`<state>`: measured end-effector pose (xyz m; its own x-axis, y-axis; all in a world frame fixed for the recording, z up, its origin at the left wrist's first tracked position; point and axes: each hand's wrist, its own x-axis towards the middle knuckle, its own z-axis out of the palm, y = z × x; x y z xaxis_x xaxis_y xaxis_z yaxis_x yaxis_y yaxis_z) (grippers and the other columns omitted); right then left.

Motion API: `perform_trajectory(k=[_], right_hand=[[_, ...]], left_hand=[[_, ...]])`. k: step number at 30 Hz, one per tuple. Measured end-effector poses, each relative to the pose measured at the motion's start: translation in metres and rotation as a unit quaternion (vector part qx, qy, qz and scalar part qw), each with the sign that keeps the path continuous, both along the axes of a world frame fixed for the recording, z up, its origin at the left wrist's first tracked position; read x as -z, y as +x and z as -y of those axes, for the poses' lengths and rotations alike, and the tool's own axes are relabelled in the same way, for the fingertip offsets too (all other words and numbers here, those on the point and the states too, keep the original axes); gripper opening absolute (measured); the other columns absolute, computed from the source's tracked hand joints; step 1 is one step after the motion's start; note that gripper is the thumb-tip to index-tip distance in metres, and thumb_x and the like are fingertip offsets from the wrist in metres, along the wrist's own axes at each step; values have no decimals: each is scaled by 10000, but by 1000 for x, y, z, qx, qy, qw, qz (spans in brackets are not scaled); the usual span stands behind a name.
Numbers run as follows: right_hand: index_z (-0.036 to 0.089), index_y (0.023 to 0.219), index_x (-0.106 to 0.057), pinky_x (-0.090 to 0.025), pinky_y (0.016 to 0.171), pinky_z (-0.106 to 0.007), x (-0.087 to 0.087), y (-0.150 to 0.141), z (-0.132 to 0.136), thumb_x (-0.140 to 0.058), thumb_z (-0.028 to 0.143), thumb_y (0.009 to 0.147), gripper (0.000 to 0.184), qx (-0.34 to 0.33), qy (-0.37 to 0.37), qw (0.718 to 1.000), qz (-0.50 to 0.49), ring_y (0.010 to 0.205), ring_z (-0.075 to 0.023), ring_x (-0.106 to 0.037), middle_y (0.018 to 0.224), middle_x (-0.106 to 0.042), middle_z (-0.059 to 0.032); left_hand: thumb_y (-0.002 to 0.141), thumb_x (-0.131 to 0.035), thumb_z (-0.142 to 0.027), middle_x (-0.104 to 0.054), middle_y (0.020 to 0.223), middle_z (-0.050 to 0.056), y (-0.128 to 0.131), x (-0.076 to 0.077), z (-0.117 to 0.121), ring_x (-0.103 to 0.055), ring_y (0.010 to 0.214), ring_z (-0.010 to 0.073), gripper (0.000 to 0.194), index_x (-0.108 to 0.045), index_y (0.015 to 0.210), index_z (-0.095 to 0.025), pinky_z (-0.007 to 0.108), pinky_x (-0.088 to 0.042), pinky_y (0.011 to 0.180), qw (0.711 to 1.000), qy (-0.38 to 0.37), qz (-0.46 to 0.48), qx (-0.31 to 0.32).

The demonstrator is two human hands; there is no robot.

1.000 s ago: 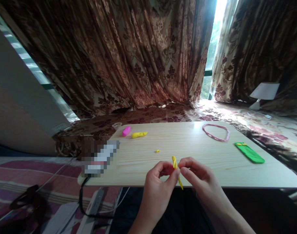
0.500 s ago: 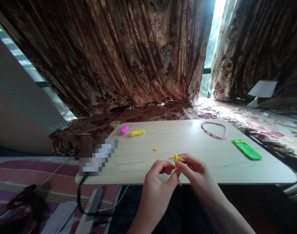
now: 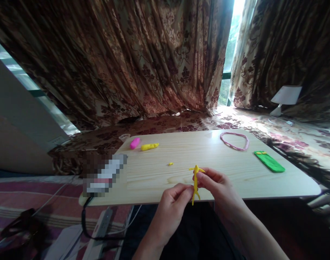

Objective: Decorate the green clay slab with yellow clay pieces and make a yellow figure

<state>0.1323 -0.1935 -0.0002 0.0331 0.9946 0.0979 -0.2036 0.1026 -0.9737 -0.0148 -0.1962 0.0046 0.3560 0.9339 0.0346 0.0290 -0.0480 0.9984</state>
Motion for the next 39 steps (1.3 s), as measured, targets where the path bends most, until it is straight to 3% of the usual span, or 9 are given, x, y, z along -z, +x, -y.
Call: perform_trajectory(k=[9,20,28,39], right_hand=[[173,756,-637,-435,669,-269,1,2,0,-598,377,804,214,-14,0,1000,2,657,-126,-529,675,-566,13],[175,775,-633,-424,618,-260,2,0,1,-583,373,820,209,-22,-8,1000,0,627,-121,-529,664,-552,19],[166,762,-626,-425,688,-276,4,4,-2,-596,352,818,196,-19,-7,1000,-11,699,-133,-509,705,-559,0],[159,790,-619,-372,527,-205,1,-2,1,-583,334,835,185,-54,-26,997,-57,596,-79,-440,688,-499,15]], left_hand=[[892,-449,-349,-673,815,36,-1,1,3,-539,832,186,311,-702,840,-177,298,-382,834,998,-39,24,34],[871,-497,-297,-605,708,11,-1,-2,4,-520,772,172,268,-636,684,-164,285,-354,787,998,-42,35,42],[887,-473,-300,-598,724,10,-2,4,3,-514,796,169,280,-671,753,-155,291,-357,799,992,-85,85,33],[864,-500,-224,-626,835,55,3,5,7,-527,783,142,216,-695,870,-134,318,-445,778,947,-203,235,84]])
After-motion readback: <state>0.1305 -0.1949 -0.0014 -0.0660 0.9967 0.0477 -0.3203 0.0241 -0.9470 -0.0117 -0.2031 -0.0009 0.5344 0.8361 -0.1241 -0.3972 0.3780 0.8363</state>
